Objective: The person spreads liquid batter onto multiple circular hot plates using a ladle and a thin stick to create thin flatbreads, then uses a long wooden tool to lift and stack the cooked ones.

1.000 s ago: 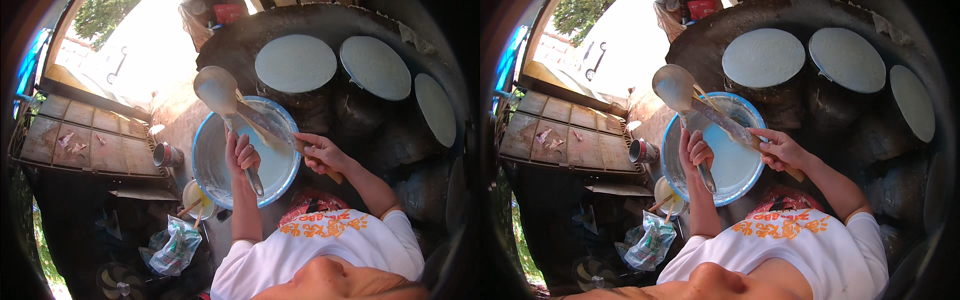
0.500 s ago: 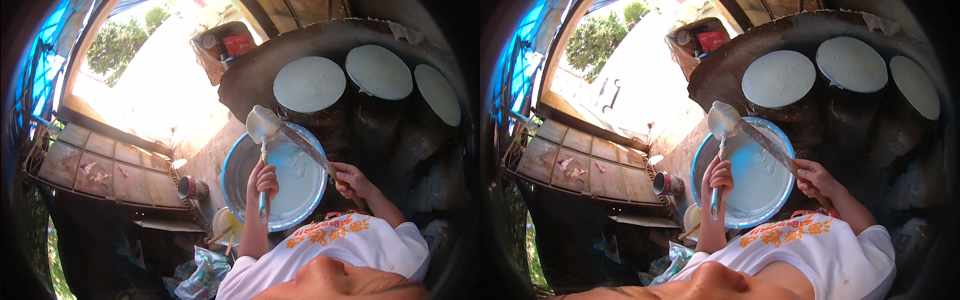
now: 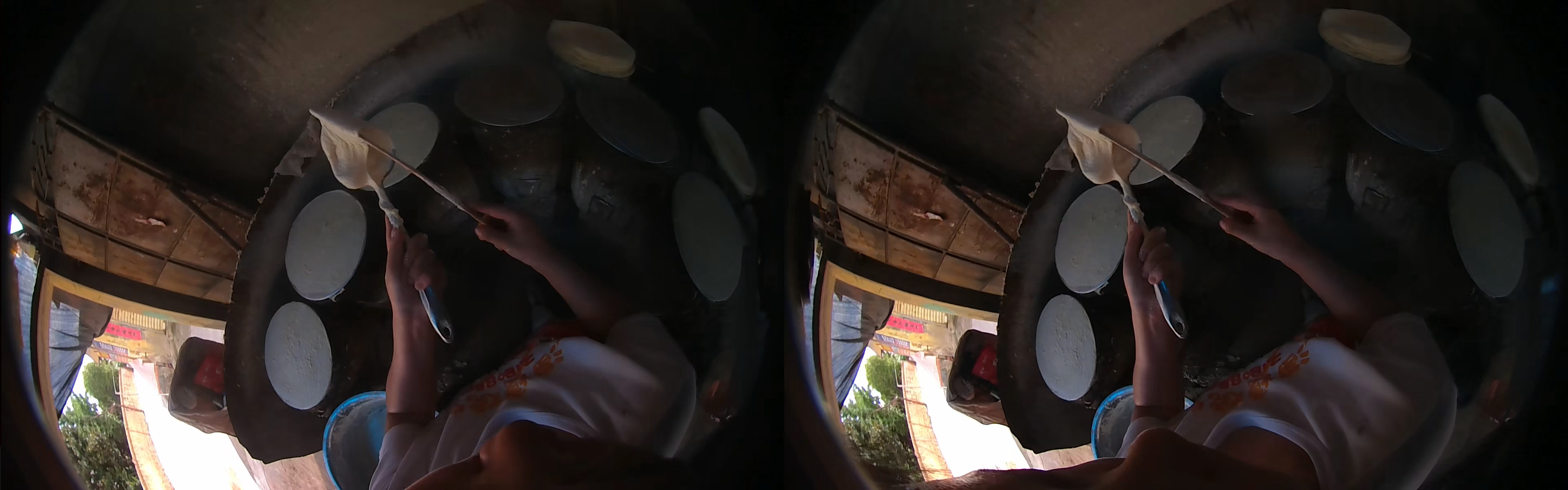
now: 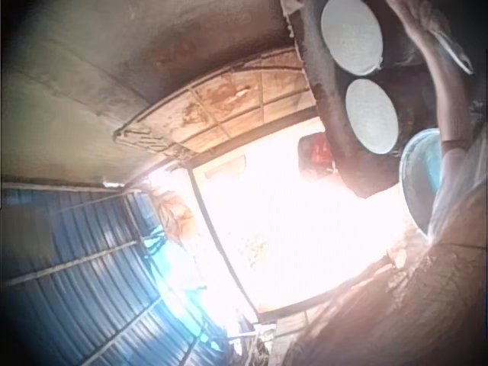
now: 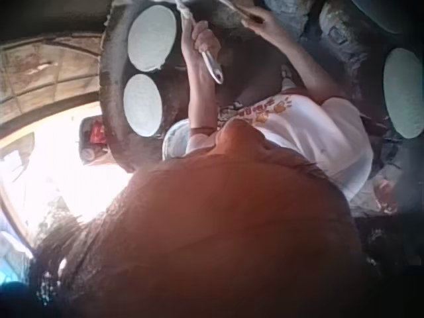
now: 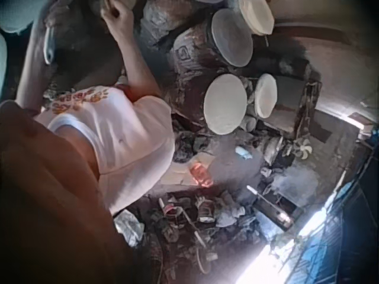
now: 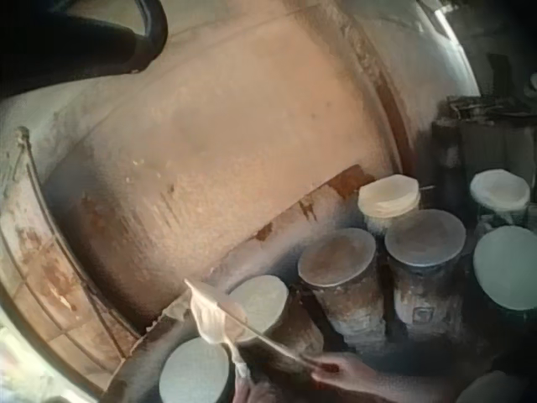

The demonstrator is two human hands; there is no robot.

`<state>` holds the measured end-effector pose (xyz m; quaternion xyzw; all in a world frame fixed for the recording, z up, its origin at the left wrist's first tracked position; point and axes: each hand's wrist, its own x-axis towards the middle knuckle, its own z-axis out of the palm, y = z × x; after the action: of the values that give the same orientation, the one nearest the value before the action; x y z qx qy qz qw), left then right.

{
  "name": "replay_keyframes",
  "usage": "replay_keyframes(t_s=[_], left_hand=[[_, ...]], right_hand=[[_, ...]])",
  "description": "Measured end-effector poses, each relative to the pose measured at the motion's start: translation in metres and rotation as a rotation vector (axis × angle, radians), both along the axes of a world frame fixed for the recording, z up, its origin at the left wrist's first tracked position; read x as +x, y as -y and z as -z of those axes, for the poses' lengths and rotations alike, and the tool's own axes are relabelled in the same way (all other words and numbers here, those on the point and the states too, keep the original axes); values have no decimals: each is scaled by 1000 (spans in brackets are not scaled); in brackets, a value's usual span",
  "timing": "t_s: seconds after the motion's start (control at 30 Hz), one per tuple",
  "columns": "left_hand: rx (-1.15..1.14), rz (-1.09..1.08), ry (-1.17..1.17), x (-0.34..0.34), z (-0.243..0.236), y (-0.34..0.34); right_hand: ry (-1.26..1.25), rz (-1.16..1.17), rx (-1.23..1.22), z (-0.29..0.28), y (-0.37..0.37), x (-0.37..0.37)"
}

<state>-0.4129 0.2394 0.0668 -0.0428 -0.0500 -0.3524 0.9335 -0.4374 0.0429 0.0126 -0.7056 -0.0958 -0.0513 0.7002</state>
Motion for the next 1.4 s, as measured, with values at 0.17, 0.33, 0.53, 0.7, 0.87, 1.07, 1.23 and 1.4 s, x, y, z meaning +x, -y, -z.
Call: replay_keyframes(t_s=[0.17,0.33,0.53,0.7,0.87,1.07,1.23,1.4], left_hand=[[-286,367,4,101,-27,151],[-223,661,-318,202,12,269],[143,805,-330,290,51,382],[981,421,172,311,72,408],[1268,300,582,337,99,423],[1334,198,682,374,105,417],[1557,20,981,399,114,423],[1812,-64,1304,429,124,392]], right_hand=[[252,415,-150,135,90,-25],[-453,748,445,86,232,17],[-239,925,628,125,283,147],[-225,976,624,150,266,182],[-175,1161,93,151,260,190],[-167,1081,-508,123,258,189],[-176,1055,-575,75,286,247],[-167,1095,-717,108,280,203]])
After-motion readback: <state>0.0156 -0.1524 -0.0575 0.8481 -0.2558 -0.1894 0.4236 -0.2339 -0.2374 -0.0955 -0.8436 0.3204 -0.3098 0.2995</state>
